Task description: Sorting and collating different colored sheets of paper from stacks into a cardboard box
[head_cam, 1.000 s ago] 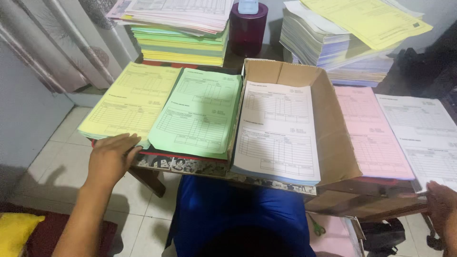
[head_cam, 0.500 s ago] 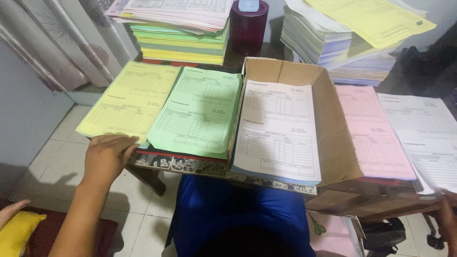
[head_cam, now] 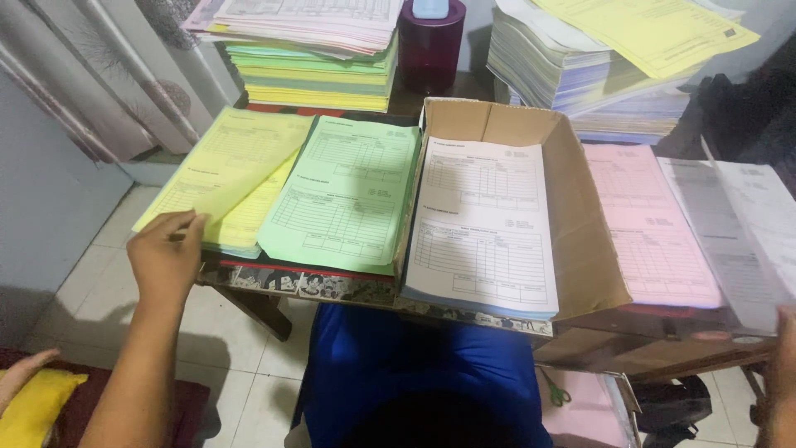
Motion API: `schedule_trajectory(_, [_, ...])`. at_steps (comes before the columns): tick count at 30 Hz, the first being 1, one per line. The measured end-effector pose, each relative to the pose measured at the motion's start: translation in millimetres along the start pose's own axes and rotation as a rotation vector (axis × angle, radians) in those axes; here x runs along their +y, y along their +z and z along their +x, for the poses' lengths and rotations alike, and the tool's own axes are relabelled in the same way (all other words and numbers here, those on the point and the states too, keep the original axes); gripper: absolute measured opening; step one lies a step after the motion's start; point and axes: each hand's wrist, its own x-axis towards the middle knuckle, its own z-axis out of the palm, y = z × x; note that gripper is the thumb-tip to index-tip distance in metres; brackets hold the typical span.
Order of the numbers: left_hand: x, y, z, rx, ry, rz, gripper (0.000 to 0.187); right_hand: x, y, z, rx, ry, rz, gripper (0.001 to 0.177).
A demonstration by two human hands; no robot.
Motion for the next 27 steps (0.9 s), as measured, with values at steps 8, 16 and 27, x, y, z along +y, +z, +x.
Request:
schedule_trajectory(8, [77,20,9,-0.004,0.301,0.044,0.011,-109,59,-106,0.175,-0.965,-0.824,0.009])
schedule_trajectory(16, [157,69,-15,-0.149,0.542,0.001,0.009,-153,107,-147,-0.025,-1.001,-0.907,0.03])
schedule_trajectory(27, [165,99,-34,-0.3,0.765,0.082,0.068,-128,115,-137,-0.08,-0.782,-1.0,0.043])
